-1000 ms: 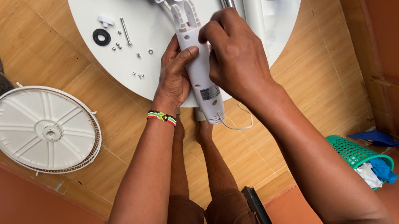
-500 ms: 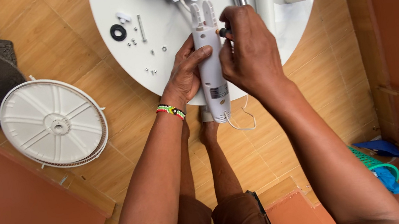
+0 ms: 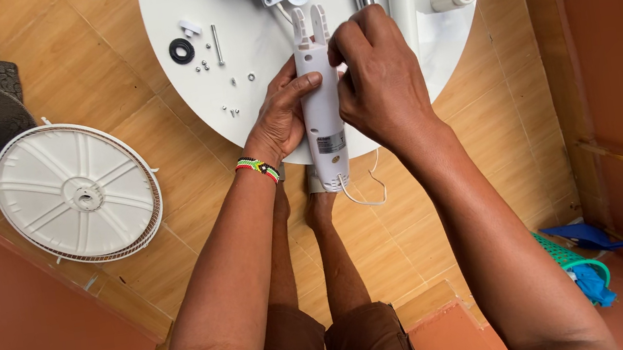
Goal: The person disassembles an electric fan by removing screws from the motor housing and control panel using a screwdriver. They separate the fan components and place the screws and parts on a nearby table.
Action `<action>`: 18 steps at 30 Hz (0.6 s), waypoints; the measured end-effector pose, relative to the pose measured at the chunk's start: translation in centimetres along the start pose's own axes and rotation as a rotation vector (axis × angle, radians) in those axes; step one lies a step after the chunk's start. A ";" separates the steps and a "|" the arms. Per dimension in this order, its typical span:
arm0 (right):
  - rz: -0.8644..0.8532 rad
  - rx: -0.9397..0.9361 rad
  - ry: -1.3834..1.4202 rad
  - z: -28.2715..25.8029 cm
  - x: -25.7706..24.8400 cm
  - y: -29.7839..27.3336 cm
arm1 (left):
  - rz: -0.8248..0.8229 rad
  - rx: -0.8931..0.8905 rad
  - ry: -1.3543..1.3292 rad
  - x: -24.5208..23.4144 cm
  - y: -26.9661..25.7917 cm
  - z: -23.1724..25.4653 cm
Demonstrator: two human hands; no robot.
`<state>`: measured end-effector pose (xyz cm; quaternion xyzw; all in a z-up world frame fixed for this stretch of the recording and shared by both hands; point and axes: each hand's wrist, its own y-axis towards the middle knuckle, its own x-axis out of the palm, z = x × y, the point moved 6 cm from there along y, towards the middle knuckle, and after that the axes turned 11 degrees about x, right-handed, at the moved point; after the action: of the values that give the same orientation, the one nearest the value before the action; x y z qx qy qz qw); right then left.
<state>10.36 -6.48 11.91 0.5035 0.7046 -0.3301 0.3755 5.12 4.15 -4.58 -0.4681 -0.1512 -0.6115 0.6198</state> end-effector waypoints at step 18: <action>0.072 0.067 0.155 0.7 0.2 -0.3 | 0.012 -0.053 0.059 0.3 0.1 0.1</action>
<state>10.18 -7.05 11.41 0.5649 0.7016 -0.3000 0.3141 5.26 4.04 -4.37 -0.4668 -0.1138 -0.6251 0.6151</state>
